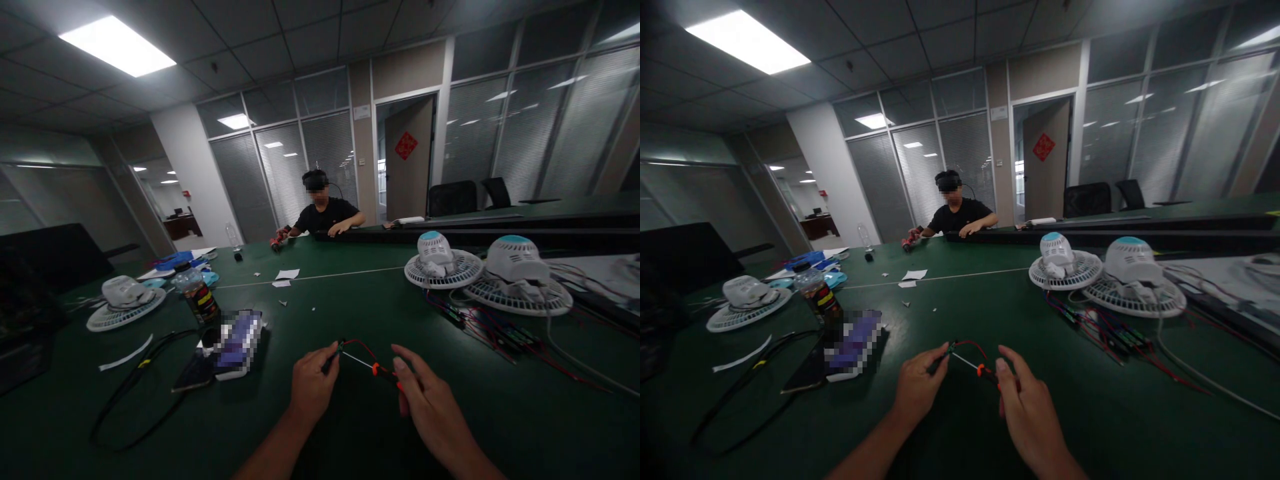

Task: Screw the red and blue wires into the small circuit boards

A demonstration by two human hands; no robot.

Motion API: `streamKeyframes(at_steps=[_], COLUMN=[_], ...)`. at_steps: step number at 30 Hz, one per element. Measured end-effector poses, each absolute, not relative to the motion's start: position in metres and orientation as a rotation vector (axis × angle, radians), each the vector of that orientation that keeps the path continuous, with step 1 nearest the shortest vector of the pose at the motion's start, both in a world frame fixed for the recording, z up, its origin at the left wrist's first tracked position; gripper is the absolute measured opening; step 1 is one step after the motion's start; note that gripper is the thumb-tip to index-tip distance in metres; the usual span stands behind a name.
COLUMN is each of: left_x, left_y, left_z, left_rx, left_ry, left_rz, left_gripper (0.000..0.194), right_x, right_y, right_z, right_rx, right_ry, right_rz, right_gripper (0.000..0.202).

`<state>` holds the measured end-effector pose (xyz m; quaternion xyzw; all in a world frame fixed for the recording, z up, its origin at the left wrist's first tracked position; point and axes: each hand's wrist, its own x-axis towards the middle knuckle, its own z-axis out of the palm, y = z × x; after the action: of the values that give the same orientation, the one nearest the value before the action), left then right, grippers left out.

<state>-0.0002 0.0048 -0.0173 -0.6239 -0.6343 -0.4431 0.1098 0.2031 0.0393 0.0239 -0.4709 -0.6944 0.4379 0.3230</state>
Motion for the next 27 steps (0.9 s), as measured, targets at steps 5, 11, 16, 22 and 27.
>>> streamKeyframes(at_steps=[5,11,16,22,27], left_x=[-0.0003,0.0002,0.0008,0.0013,0.0008], left_y=[0.0043,0.0039,0.0032,0.0036,0.0033], left_z=[-0.0166,-0.0158,-0.0145,-0.0148,-0.0151], left_rx=[-1.852,-1.857,-1.846,-1.854,-1.850], left_ry=[-1.868,-1.863,-1.853,-1.849,-1.867], left_rz=[-1.296,-1.290,-1.294,-1.313,-1.336], left_gripper=[0.024,0.024,0.024,0.024,0.024], right_x=[0.2010,0.2021,0.2022,0.2015,0.2035], right_y=[0.0385,0.0400,0.0405,0.0414,0.0424], right_z=[0.0221,0.0214,0.0242,0.0215,0.0225], right_rx=[-1.151,-1.144,-1.208,-1.173,-1.226], right_ry=[-1.787,-1.785,-1.796,-1.759,-1.778], right_rz=[1.046,1.016,1.144,0.991,1.115], right_gripper=[0.051,0.050,0.048,0.054,0.050])
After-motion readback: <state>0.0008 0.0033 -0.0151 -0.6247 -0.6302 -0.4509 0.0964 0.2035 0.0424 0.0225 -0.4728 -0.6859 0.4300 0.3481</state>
